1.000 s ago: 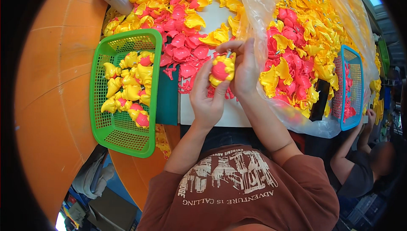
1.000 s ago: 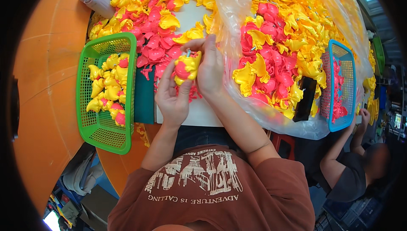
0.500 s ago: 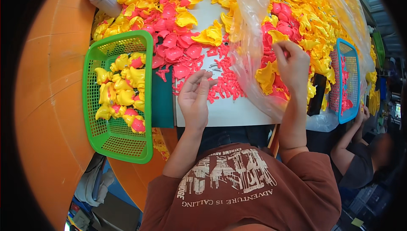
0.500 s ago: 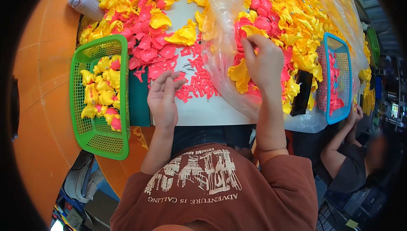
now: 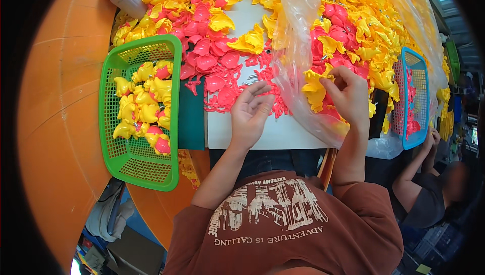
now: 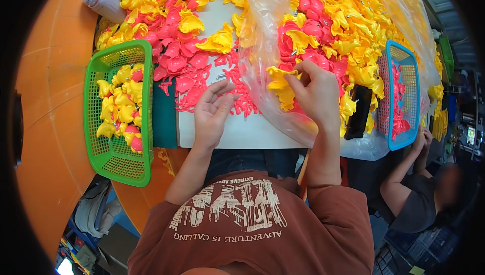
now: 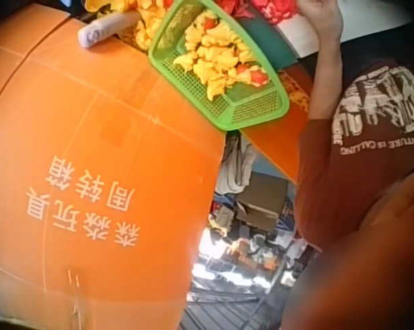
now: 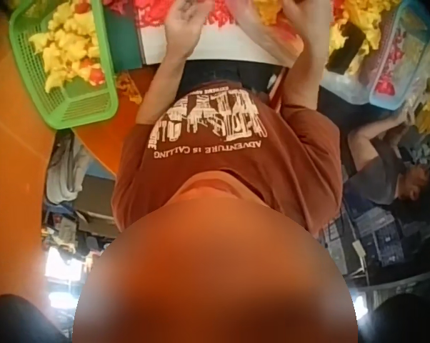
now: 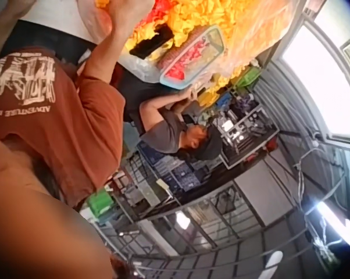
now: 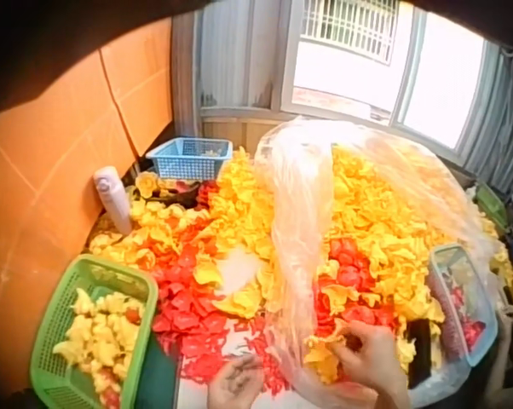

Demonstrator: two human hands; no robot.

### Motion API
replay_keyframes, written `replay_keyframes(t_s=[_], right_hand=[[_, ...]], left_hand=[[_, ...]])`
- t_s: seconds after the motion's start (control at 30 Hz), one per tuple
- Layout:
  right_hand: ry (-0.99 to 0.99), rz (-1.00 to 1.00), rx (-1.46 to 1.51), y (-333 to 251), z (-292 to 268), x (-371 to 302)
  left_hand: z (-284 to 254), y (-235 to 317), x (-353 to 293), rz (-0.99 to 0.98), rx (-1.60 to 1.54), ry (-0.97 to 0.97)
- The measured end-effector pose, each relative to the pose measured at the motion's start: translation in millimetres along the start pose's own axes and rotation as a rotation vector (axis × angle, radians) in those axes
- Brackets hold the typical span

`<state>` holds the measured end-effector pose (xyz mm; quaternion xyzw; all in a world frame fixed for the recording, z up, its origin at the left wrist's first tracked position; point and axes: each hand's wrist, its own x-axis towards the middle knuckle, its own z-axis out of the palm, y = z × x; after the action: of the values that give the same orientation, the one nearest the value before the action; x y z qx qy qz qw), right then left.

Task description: Assembling small plastic toy ducks from multiple colored components on a factory workbench.

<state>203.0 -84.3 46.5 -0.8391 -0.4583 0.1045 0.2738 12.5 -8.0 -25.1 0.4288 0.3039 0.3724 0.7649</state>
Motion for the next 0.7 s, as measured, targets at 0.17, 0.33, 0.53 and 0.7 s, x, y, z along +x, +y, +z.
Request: replay_keyframes(t_s=[0.17, 0.33, 0.53, 0.7], right_hand=[[-0.229, -0.178, 0.39, -25.7, 17.6, -8.2], [-0.036, -0.078, 0.095, 12.7, 18.2, 7.1], [-0.08, -0.068, -0.41, 12.6, 30.1, 14.1], [-0.038, -0.109, -0.317, 9.6, 12.2, 9.7]], left_hand=[[19.5, 0.3, 3.6, -0.116, -0.244, -0.025], [-5.4, 3.2, 12.6, -0.16, -0.094, 0.094], [-9.4, 1.9, 9.9, -0.115, -0.155, 0.084], [-19.4, 5.9, 14.8, -0.065, -0.022, 0.131]])
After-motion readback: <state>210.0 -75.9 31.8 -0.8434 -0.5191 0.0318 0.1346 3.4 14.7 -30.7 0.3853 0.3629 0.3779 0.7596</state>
